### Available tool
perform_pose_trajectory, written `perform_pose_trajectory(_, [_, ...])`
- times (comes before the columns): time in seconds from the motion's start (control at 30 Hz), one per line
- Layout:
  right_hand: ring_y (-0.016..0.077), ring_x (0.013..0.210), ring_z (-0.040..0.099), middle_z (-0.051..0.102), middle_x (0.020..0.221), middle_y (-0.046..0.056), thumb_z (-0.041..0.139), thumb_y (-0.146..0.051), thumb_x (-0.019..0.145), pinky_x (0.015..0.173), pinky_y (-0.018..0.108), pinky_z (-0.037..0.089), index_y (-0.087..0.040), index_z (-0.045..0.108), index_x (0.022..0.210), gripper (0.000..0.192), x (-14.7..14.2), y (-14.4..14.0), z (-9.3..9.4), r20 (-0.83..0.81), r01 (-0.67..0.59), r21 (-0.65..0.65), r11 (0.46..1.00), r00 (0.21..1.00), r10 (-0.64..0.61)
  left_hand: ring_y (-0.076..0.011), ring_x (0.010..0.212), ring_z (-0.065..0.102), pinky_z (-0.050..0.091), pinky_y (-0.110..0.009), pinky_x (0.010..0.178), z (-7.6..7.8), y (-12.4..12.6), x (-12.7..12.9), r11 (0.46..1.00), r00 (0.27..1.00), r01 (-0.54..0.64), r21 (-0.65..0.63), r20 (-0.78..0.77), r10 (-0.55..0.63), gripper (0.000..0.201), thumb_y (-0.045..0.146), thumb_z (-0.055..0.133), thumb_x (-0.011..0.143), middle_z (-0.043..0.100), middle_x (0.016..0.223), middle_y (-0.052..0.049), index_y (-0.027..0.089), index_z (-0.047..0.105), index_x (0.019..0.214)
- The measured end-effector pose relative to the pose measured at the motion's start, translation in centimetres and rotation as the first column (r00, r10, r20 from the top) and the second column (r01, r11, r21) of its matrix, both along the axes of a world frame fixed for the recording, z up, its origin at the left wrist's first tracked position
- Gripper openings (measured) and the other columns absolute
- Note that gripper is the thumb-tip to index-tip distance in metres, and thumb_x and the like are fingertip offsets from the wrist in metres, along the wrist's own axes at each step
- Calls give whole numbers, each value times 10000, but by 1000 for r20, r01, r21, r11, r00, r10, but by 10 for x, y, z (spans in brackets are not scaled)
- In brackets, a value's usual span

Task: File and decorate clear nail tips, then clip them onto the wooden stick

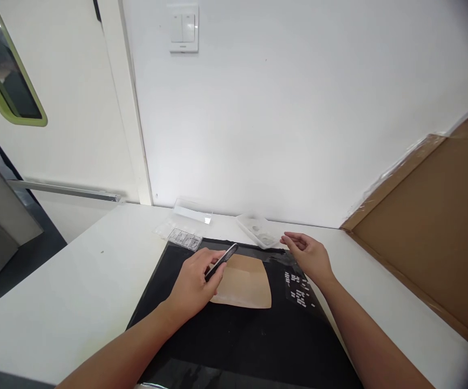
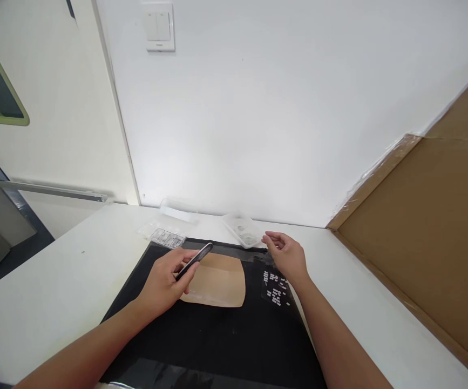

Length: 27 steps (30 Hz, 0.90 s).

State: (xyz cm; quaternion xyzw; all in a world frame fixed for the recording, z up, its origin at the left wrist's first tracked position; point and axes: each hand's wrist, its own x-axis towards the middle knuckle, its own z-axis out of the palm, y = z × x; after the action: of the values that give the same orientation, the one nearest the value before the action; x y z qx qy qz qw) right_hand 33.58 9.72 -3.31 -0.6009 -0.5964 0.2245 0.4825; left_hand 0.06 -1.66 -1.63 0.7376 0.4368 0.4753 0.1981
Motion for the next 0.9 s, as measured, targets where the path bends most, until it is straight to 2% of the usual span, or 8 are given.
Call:
perform_pose_trajectory(0.1, [293,1019,780,822,947,76,736,-502,850,971,420,583,-222,754,1060,351,1,0,0,13,21,-8,1000,1000,-21,-117,720,635,544,-197,551,1,0,0,1000,1000,-4,-10,-2,4,291,277,558,1025,674,1029,-53,223,687,1281])
perform_pose_trajectory(0.4, [263,1016,785,819,986,66,667,-389,890,974,392,594,-230,717,1027,216,-4,-3,4,9,-26,-14,1000,1000,26,-118,741,644,551,-201,568,1,0,0,1000,1000,-8,-16,-8,8,289,280,558,1021,679,1043,-41,234,688,1275])
perform_pose_trajectory(0.7, [253,1036,781,812,1054,84,622,-375,935,1012,414,585,-220,682,1105,239,0,-1,2,14,-35,1,999,999,35,-131,790,654,546,-198,568,1,1,0,1000,1000,-9,-16,-14,9,287,274,560,1018,675,1036,-45,224,692,1268])
perform_pose_trajectory(0.9, [247,1041,780,807,1080,88,575,-355,959,996,418,589,-218,695,1084,220,2,1,1,33,-29,-11,1000,999,29,-149,845,660,550,-195,568,0,1,0,1000,1000,-15,-10,-18,15,286,278,561,1018,677,1043,-55,225,695,1265])
